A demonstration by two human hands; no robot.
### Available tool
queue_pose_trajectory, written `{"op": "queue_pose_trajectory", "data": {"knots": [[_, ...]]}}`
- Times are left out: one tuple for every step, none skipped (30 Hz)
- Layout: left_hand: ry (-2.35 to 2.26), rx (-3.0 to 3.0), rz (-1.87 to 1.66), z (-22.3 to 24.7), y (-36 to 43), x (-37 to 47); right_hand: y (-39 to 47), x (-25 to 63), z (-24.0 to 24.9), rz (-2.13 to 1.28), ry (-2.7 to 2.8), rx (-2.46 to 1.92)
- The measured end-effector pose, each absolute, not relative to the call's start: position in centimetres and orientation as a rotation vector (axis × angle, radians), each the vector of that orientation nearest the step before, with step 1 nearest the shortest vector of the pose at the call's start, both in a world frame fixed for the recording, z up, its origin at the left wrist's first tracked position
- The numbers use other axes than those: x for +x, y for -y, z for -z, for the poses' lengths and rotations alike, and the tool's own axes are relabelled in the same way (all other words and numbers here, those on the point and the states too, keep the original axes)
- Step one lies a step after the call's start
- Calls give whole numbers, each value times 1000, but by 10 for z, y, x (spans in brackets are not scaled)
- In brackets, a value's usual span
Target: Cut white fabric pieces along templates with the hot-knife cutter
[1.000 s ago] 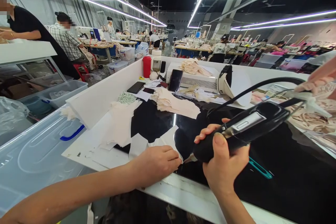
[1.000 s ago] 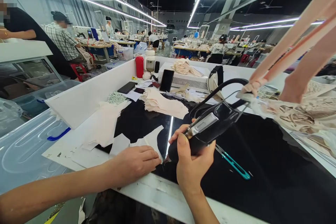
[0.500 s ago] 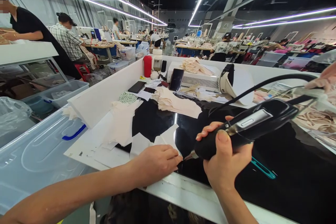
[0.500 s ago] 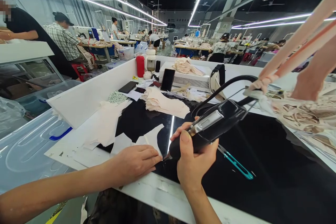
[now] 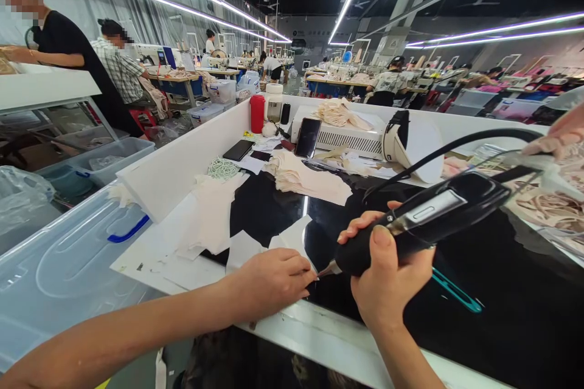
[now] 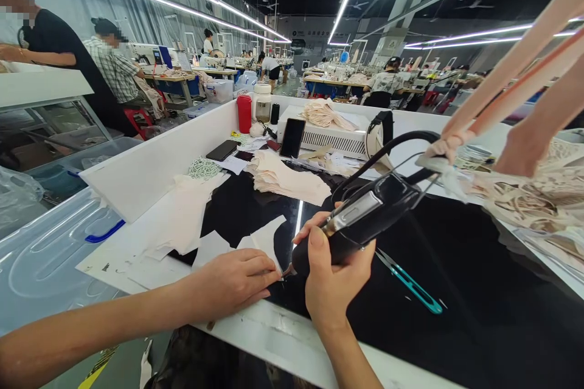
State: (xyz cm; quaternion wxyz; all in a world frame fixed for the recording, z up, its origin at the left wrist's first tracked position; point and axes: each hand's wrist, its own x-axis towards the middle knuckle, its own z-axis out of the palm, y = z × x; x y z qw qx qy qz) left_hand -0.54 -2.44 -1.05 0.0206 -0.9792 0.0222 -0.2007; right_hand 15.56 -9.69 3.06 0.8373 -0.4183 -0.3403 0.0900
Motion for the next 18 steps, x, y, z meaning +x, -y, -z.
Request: {"op": "queue_pose_trajectory", "data": {"knots": [[-62, -3043, 625, 10, 24, -6, 97, 155, -31, -193, 719, -879], [-55, -3047, 624, 8, 24, -6, 97, 155, -31, -196, 720, -874], [-45, -3050, 613, 8, 23, -6, 97, 155, -31, -196, 720, -870], [-32, -3050, 599, 7, 23, -6, 97, 154, -31, -195, 721, -869], [-22, -3047, 582, 6, 23, -6, 97, 154, -31, -194, 722, -871], [-12, -3040, 571, 6, 22, -7, 97, 154, -31, -193, 722, -875], [-4, -3031, 568, 6, 22, -7, 97, 154, -31, -193, 722, -880], [0, -3021, 573, 7, 21, -7, 97, 154, -31, -192, 723, -884], [-3, -3011, 587, 8, 21, -7, 97, 155, -30, -191, 725, -888], [-16, -3002, 602, 9, 20, -8, 97, 155, -30, -189, 728, -892], [-33, -3000, 608, 10, 19, -8, 97, 155, -29, -187, 729, -892], [-47, -3004, 608, 11, 18, -9, 97, 155, -29, -185, 730, -890], [-55, -3014, 597, 11, 17, -10, 97, 155, -29, -184, 731, -886], [-51, -3030, 583, 12, 17, -11, 97, 155, -29, -184, 731, -882], [-42, -3049, 567, 12, 16, -11, 97, 155, -29, -186, 730, -879], [-33, -3068, 557, 11, 15, -12, 97, 155, -29, -187, 729, -880], [-21, -3084, 555, 11, 15, -13, 97, 155, -29, -186, 727, -883], [-9, -3098, 554, 10, 14, -14, 97, 155, -29, -187, 724, -889]]}}
